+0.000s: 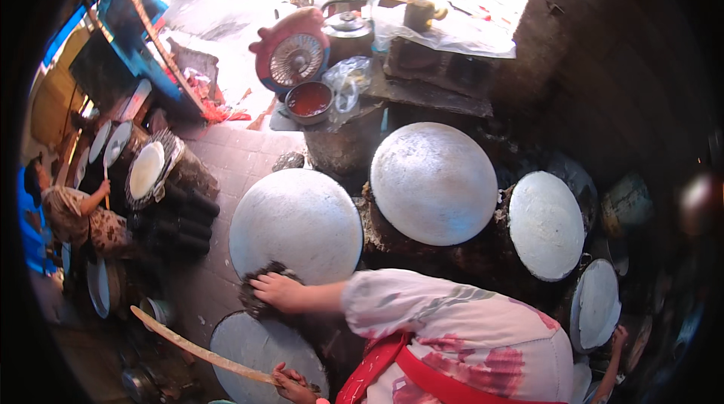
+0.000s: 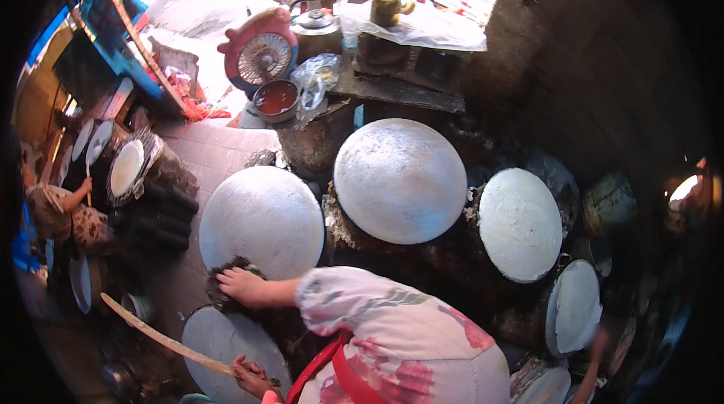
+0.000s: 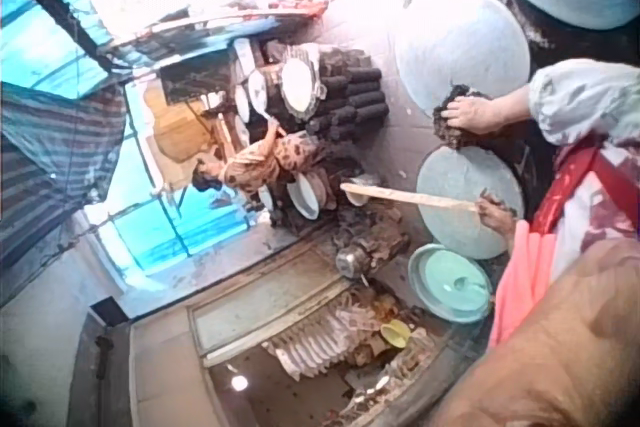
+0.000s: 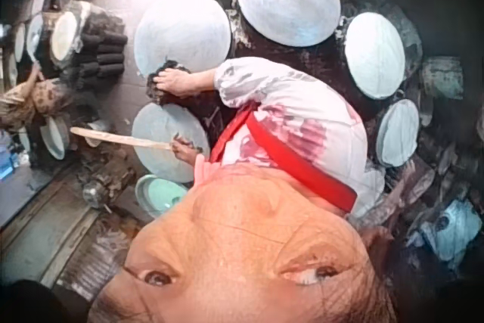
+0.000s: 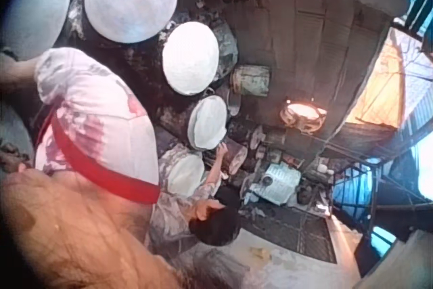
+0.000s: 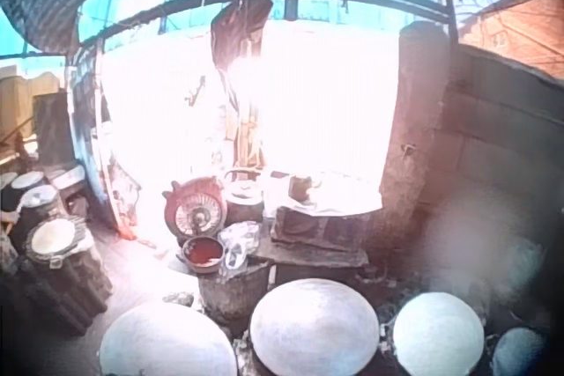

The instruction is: The person prepares and cooks thin rice cakes on multiple round griddles. They scoop batter from a basin, pour it onto hot surfaces, and spread it evenly with a wooden tool. The person flips the cakes as they cook and removes finished ones to a stack.

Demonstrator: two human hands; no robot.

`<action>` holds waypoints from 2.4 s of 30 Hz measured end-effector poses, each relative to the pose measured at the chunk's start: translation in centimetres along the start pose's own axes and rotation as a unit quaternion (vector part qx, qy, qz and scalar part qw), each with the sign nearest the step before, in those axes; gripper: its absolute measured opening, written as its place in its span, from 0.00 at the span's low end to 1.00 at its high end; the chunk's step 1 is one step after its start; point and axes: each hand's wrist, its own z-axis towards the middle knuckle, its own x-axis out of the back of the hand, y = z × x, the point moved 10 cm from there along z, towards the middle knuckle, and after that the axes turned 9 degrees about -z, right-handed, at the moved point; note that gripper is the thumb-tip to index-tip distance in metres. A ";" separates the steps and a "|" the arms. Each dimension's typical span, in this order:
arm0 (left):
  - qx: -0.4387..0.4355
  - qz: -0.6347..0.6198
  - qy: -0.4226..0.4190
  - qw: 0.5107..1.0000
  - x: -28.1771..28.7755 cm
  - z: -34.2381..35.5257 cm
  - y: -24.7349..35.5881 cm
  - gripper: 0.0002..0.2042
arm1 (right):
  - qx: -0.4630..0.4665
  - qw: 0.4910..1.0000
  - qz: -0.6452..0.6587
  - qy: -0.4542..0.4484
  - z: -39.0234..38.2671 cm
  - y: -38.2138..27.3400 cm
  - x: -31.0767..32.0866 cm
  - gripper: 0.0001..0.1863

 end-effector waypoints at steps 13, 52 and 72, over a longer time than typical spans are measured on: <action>0.014 0.078 -0.305 0.949 -26.5 -13.4 -0.8 0.17 | -0.391 0.845 0.360 0.064 -39.9 15.5 25.0 0.13; -0.076 -0.018 -0.296 0.952 -22.8 -21.6 2.5 0.23 | -0.148 0.933 0.287 -0.160 -26.8 0.1 27.0 0.29; -0.156 0.112 0.028 0.981 18.7 -13.5 2.4 0.23 | -0.343 0.459 0.734 -0.364 -14.2 -24.3 3.8 0.12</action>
